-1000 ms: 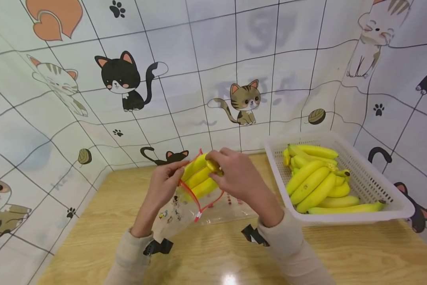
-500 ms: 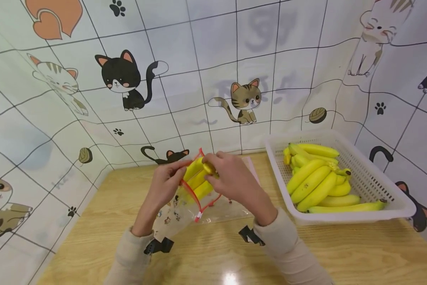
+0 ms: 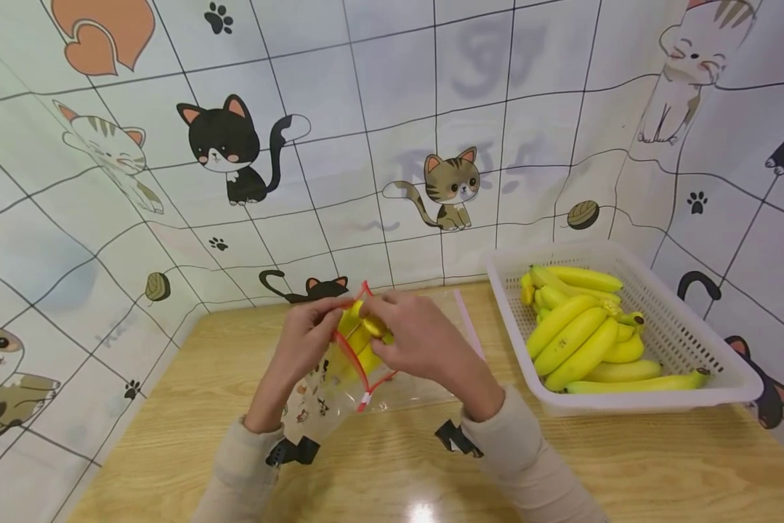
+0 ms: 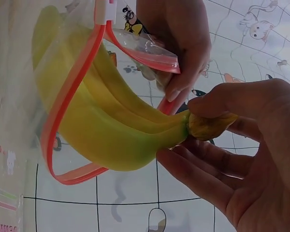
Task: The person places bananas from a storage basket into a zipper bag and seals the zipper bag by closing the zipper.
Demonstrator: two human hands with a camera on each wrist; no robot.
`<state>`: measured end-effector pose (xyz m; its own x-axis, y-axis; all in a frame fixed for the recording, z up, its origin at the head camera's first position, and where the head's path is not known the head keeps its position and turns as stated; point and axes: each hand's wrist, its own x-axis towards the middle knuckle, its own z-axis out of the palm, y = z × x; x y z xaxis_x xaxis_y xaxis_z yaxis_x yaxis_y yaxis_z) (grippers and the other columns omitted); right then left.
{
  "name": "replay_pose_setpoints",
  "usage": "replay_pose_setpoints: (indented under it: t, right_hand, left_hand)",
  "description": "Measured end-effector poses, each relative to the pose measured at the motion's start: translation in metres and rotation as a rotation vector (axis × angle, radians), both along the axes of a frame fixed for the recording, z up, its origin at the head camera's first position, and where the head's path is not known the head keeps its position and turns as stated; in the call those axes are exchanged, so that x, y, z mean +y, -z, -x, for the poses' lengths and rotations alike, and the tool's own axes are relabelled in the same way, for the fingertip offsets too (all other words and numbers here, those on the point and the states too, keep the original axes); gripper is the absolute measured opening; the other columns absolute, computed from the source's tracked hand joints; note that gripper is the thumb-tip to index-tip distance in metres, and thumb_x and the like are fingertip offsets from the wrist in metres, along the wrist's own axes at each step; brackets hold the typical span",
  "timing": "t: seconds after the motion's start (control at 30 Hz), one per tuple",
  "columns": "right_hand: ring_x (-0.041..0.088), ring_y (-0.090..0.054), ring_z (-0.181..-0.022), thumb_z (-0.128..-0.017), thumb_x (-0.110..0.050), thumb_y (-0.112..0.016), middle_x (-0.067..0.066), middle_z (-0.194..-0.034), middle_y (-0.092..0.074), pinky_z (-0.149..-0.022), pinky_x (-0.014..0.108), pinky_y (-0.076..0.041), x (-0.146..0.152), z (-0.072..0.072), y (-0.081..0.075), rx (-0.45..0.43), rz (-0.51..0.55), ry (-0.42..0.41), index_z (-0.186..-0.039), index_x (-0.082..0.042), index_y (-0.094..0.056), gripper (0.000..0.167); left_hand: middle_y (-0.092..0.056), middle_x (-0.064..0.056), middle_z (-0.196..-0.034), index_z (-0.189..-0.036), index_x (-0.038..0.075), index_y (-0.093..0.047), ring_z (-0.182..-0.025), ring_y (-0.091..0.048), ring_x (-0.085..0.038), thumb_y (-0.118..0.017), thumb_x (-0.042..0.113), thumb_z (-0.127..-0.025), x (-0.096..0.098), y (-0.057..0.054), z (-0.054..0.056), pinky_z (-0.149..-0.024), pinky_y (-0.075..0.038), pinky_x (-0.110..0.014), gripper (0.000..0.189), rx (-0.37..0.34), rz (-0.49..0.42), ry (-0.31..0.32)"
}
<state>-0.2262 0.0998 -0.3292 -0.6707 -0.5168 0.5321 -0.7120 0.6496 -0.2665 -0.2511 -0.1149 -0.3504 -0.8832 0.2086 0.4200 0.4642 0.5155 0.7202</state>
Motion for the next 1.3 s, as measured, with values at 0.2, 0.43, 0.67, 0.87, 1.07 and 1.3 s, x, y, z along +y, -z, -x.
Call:
replay_pose_setpoints:
  t: [0.2, 0.43, 0.67, 0.87, 1.07, 1.3]
  right_hand:
    - [0.006, -0.056, -0.072, -0.085, -0.011, -0.079, -0.001, -0.099, -0.071, -0.063, 0.018, -0.05, 0.003, -0.002, -0.003, 0.009, -0.004, -0.008, -0.111, -0.012, -0.07, 0.028]
    - [0.011, -0.062, -0.081, -0.088, -0.011, -0.08, 0.004, -0.11, -0.073, -0.069, 0.02, -0.055, -0.001, 0.002, 0.004, 0.005, 0.0, 0.005, -0.113, -0.012, -0.07, 0.027]
    - [0.017, -0.065, -0.081, -0.086, -0.008, -0.08, 0.004, -0.103, -0.074, -0.069, 0.027, -0.057, -0.009, 0.008, 0.014, 0.006, 0.042, 0.071, -0.111, -0.011, -0.073, 0.026]
    - [0.014, -0.061, -0.074, -0.082, -0.008, -0.083, 0.003, -0.091, -0.072, -0.065, 0.026, -0.054, -0.014, 0.013, 0.021, 0.021, 0.056, 0.143, -0.109, -0.011, -0.074, 0.029]
    - [0.013, -0.058, -0.069, -0.08, -0.004, -0.083, 0.001, -0.086, -0.071, -0.062, 0.024, -0.05, -0.017, 0.013, 0.023, 0.019, 0.082, 0.107, -0.104, -0.012, -0.075, 0.026]
    - [0.015, -0.067, -0.075, -0.078, 0.002, -0.078, 0.002, -0.092, -0.075, -0.067, 0.028, -0.056, -0.018, 0.01, 0.018, -0.007, 0.124, 0.054, -0.099, -0.012, -0.076, 0.025]
  left_hand:
    - [-0.06, -0.006, -0.073, -0.121, 0.008, -0.075, -0.057, -0.05, -0.016, -0.053, 0.01, -0.105, -0.002, 0.002, 0.002, -0.049, -0.036, -0.02, 0.028, -0.001, -0.003, -0.021]
    - [-0.063, -0.006, -0.075, -0.122, 0.009, -0.075, -0.056, -0.051, -0.016, -0.053, 0.012, -0.106, 0.001, -0.001, -0.004, -0.047, -0.039, -0.021, 0.027, 0.001, 0.001, 0.013]
    - [-0.066, -0.009, -0.076, -0.124, 0.01, -0.074, -0.058, -0.055, -0.019, -0.053, 0.013, -0.107, 0.002, -0.004, -0.008, -0.049, -0.043, -0.023, 0.027, 0.013, -0.003, 0.049]
    - [-0.066, -0.014, -0.08, -0.125, 0.011, -0.073, -0.068, -0.062, -0.038, -0.052, 0.013, -0.108, 0.002, -0.005, -0.009, -0.056, -0.05, -0.022, 0.027, -0.015, -0.052, 0.12]
    - [-0.064, -0.011, -0.077, -0.125, 0.011, -0.073, -0.059, -0.057, -0.023, -0.052, 0.013, -0.108, 0.002, -0.003, -0.006, -0.053, -0.049, -0.024, 0.027, -0.012, -0.046, 0.135]
    - [-0.061, -0.008, -0.076, -0.125, 0.009, -0.072, -0.06, -0.057, -0.022, -0.051, 0.013, -0.108, -0.002, 0.002, 0.0, -0.055, -0.05, -0.025, 0.026, -0.034, -0.067, 0.119]
